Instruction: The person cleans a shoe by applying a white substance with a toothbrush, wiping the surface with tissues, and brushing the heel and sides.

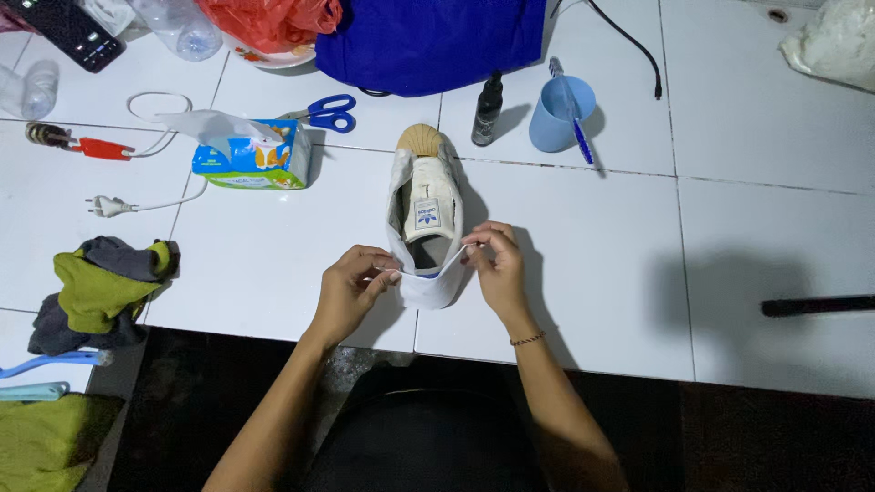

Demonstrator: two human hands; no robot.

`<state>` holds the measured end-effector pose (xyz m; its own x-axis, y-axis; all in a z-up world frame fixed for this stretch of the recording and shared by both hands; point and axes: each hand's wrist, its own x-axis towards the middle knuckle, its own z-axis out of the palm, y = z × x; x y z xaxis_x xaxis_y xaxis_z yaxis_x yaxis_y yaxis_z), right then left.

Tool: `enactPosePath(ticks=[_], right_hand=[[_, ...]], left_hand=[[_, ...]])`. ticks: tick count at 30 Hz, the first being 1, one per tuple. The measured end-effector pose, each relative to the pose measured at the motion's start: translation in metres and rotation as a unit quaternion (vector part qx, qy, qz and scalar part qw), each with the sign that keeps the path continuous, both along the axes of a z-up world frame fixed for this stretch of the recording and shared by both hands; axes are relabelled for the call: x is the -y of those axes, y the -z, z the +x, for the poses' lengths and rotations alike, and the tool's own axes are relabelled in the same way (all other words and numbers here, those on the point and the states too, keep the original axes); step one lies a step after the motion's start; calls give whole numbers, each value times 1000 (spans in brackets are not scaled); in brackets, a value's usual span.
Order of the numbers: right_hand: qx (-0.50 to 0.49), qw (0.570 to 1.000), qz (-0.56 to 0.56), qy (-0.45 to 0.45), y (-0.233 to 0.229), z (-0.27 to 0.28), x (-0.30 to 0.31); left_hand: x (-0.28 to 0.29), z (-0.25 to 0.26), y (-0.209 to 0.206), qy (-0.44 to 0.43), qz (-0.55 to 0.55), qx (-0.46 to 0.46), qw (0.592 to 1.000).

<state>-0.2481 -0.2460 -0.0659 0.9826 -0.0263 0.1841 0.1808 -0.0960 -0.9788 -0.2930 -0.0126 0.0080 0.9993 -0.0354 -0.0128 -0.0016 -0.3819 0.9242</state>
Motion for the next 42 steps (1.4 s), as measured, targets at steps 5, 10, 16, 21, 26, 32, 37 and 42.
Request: enactPosePath(ticks=[5,10,16,21,26,32,37,42], right_hand=[[-7,999,-11,38,4,-7,-9],[-73,981,72,162,5,-21,-34],[-46,983,55,167,-5,-35,-49],[-6,991,6,132,-8,-36,-52],[68,988,-70,119,-11,-37,-44],[155,970,-178,57,-4,-31,-31],[146,976,-158,32,-9,-23,-23],[205,940,-274,17,-22,-19,-14]], left_hand=[[4,0,15,-28,-20,-1,999],[13,-9,16,-89,-42,-16,995],[16,-11,41,-143,-111,-32,983],[22,-9,32,-164,-112,-55,978],[18,-6,43,-160,-117,-73,977],[18,-6,44,-150,-133,-71,977],[15,-5,53,-150,-134,-69,977],[14,-5,60,-142,-160,-65,975]])
